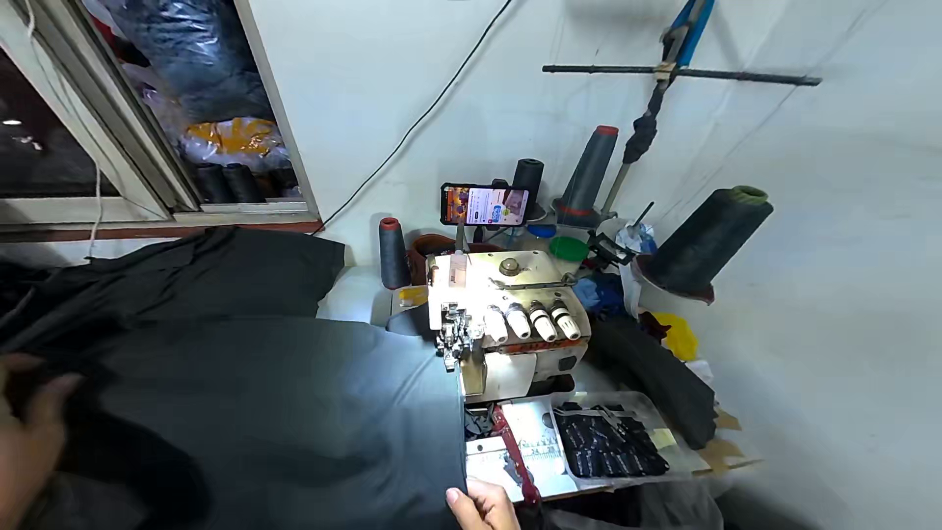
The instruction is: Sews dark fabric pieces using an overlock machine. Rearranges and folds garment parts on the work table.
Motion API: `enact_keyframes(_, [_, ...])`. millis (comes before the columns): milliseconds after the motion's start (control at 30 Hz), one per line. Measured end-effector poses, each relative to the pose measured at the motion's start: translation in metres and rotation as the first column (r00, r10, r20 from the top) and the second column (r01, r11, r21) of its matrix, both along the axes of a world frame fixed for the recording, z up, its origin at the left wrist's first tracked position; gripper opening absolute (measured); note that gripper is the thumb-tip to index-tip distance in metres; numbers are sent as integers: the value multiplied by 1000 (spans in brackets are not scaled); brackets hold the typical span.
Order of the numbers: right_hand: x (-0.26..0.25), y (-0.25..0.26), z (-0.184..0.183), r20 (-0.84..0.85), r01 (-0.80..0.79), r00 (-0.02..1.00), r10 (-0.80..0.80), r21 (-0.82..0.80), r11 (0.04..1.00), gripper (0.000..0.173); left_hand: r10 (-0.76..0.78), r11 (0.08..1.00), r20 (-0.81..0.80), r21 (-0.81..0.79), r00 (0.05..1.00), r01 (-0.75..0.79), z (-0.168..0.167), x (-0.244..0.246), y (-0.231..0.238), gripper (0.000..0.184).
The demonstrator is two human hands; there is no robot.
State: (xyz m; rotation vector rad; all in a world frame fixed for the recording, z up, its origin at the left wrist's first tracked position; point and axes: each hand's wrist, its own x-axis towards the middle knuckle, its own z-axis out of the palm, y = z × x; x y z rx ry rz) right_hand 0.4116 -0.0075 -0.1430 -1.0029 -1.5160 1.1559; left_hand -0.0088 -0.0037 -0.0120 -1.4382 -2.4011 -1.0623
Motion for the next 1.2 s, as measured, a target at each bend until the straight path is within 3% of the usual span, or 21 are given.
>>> enact_keyframes(100, [6, -12, -4, -112, -35, 993, 32, -31, 999, 23, -78, 945, 123, -307, 989, 113, -48, -5, -14, 85])
enact_keyframes(133, [7, -15, -7, -103, -44, 994, 43, -5, 999, 23, -62, 921, 135, -373, 989, 109, -71, -5, -19, 90])
enact_keyframes(200, [6, -17, -14, -38, -30, 999, 33, 84, 996, 25, -70, 923, 59, -374, 996, 87, -115, -6, -24, 75])
enact_keyframes(267, [2, -17, -20, 2, 12, 1000, -12, 145, 989, 27, -113, 957, 26, -265, 993, 116, -130, -5, -27, 58])
enact_keyframes(433, [-3, -1, -22, -62, 94, 995, -83, 210, 973, 30, -146, 975, 66, -157, 987, 155, -134, -22, -23, 57])
enact_keyframes(533, [-2, -1, -32, -77, -47, 995, 70, 271, 961, 31, -159, 985, -34, -78, 987, 156, -150, -27, -20, 57])
enact_keyframes(633, [-3, -22, -63, 48, -157, 988, 150, 278, 947, 35, -128, 990, -53, -72, 990, 124, -152, -20, -22, 55])
enact_keyframes(767, [9, -49, -117, 326, -152, 938, 117, 82, 985, 46, -84, 991, -29, -105, 996, 80, -149, -14, -23, 52])
enact_keyframes(867, [21, -57, -123, 391, -158, 906, 160, -39, 987, 38, -35, 996, -66, -86, 997, 29, -135, 11, -31, 52])
enact_keyframes(967, [26, -66, -121, 382, -174, 903, 198, -98, 980, 23, -229, 973, -179, -63, 957, 221, -126, 41, -46, 42])
enact_keyframes(1067, [29, -78, -121, 302, -116, 941, 156, -147, 982, 21, -458, 886, -92, -122, 884, 447, -129, 72, -58, 35])
enact_keyframes(1200, [32, -88, -118, 115, -28, 992, 59, -256, 966, 20, -495, 851, -8, -208, 869, 483, -143, 88, -62, 28])
